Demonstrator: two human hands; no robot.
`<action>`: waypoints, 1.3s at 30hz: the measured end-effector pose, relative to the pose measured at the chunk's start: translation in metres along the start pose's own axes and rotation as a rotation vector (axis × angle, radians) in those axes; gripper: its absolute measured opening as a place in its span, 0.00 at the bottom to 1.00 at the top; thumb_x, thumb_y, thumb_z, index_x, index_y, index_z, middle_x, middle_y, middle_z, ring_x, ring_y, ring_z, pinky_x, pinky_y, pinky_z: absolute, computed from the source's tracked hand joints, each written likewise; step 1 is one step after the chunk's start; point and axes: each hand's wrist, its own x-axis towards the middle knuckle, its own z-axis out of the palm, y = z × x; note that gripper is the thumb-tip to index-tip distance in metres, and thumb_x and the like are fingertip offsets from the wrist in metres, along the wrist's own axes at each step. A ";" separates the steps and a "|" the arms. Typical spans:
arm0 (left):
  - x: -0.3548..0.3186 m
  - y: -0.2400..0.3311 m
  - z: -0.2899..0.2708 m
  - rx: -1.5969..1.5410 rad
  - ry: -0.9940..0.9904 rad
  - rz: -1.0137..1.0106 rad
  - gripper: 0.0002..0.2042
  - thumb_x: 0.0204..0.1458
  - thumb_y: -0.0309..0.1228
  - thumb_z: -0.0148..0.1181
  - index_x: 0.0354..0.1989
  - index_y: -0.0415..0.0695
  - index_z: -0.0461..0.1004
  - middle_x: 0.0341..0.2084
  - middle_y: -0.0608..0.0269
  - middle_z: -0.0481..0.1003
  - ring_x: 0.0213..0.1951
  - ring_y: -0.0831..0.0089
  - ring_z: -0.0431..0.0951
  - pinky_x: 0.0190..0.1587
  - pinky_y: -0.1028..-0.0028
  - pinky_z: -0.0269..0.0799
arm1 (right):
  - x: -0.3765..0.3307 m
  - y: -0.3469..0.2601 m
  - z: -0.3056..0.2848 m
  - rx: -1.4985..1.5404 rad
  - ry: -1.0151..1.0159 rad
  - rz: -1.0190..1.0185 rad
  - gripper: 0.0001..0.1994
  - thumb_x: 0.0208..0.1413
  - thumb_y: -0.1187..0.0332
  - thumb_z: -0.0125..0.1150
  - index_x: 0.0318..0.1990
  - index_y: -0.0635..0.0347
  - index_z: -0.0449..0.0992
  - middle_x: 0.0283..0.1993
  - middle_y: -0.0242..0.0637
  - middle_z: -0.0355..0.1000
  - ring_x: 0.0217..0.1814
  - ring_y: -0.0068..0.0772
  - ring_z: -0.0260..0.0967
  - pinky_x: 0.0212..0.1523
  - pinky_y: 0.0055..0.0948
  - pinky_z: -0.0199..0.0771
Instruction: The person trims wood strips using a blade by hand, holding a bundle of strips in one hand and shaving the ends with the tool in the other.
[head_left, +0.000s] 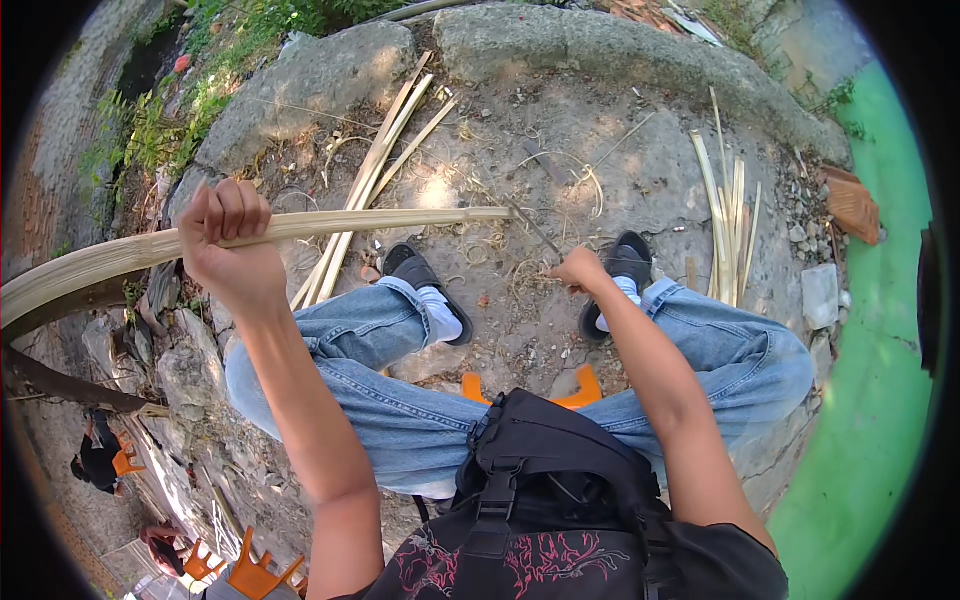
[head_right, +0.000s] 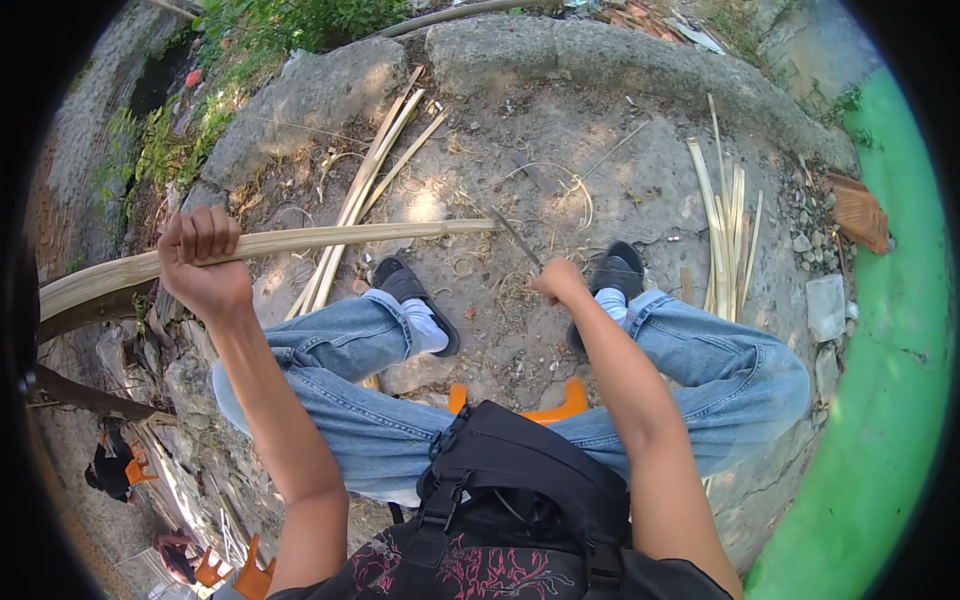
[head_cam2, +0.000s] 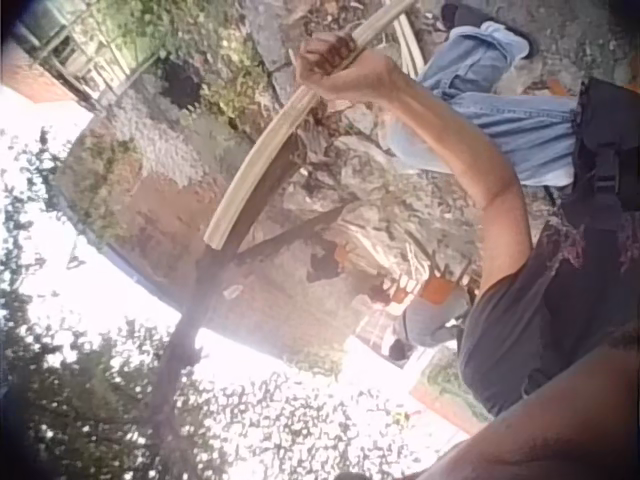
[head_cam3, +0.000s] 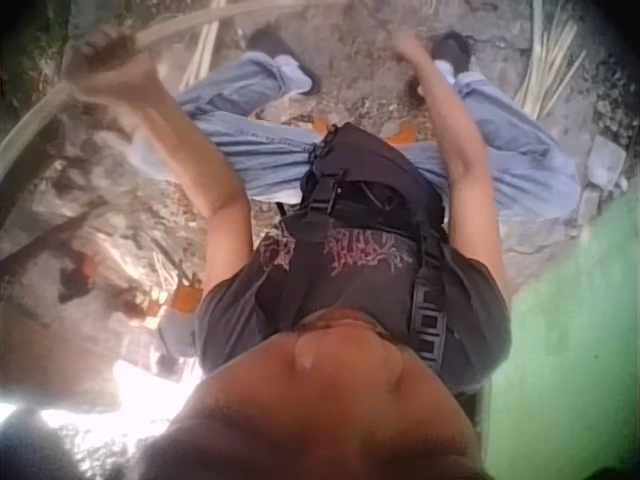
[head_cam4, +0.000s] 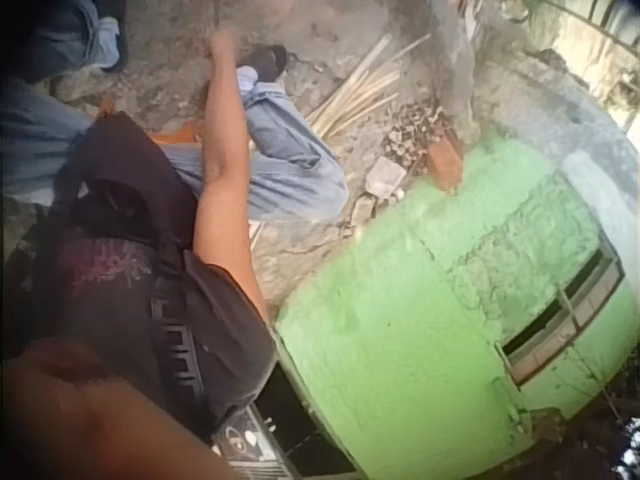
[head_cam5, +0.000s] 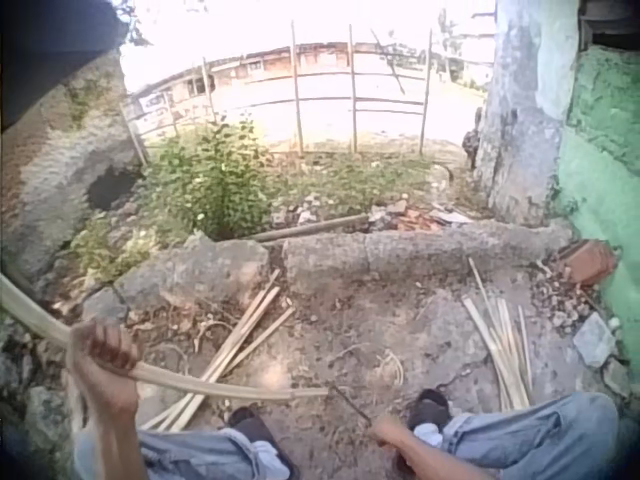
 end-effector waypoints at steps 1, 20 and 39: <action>0.000 0.002 -0.004 -0.038 -0.065 -0.035 0.19 0.54 0.32 0.46 0.14 0.50 0.46 0.13 0.71 0.46 0.18 0.79 0.46 0.21 0.76 0.43 | -0.018 -0.010 -0.006 -0.002 0.004 -0.002 0.27 0.42 0.45 0.66 0.19 0.67 0.75 0.21 0.46 0.73 0.24 0.34 0.74 0.30 0.33 0.72; -0.014 0.001 -0.002 0.038 -0.223 -0.027 0.22 0.55 0.33 0.46 0.10 0.51 0.45 0.08 0.72 0.43 0.14 0.79 0.41 0.19 0.74 0.39 | -0.097 -0.052 0.039 0.511 0.102 -0.350 0.42 0.52 0.32 0.39 0.09 0.70 0.62 0.10 0.44 0.59 0.17 0.38 0.60 0.24 0.41 0.62; -0.016 0.001 -0.001 0.057 -0.283 -0.001 0.20 0.53 0.32 0.46 0.12 0.51 0.45 0.09 0.72 0.41 0.15 0.79 0.40 0.20 0.73 0.39 | -0.099 -0.058 0.044 0.504 0.078 -0.476 0.41 0.52 0.34 0.42 0.12 0.73 0.70 0.12 0.56 0.65 0.21 0.47 0.70 0.29 0.44 0.67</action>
